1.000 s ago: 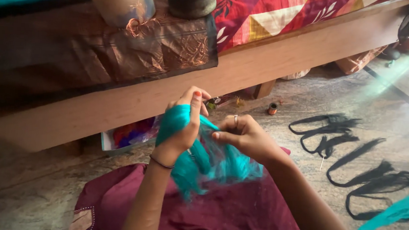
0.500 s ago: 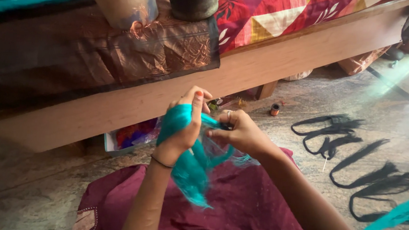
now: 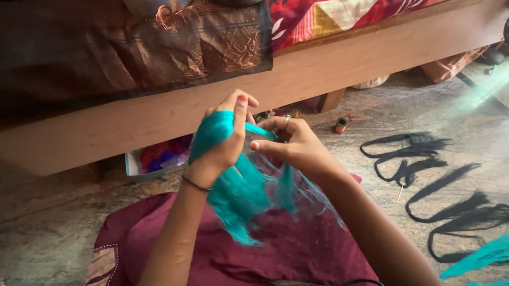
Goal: Preparing and sorting strands of blue and black synthetic hair, using a comb and scissors.
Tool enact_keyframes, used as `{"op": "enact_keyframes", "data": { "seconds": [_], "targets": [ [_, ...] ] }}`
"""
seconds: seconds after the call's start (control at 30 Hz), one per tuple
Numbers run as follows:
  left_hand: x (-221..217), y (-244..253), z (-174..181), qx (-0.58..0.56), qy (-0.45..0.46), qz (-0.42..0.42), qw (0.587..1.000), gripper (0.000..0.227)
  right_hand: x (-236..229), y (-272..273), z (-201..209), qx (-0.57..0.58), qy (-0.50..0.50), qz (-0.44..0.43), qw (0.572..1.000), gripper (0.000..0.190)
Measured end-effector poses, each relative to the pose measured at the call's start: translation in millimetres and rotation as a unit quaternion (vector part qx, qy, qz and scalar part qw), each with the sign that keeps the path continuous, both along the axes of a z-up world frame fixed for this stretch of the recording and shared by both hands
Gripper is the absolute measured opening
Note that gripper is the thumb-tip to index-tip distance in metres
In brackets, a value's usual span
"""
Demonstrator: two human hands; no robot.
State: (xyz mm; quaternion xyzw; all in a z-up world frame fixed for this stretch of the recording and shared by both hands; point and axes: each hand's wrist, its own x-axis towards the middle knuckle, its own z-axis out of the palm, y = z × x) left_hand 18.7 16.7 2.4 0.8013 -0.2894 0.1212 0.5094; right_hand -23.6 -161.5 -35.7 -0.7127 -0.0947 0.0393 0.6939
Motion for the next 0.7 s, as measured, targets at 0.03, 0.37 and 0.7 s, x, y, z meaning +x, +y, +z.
{"op": "enact_keyframes", "data": {
  "seconds": [0.03, 0.37, 0.7],
  "targets": [
    [1, 0, -1, 0.001, 0.000, -0.001, 1.000, 0.039, 2, 2, -1, 0.001, 0.000, -0.001, 1.000, 0.035],
    [2, 4, -6, 0.010, 0.019, 0.016, 1.000, 0.038, 16, 0, -22, 0.029, 0.025, -0.013, 0.999, 0.016],
    [2, 3, -2, 0.063, 0.048, 0.083, 0.993, 0.040, 6, 1, 2, 0.107, 0.024, 0.090, 0.990, 0.028]
  ]
}}
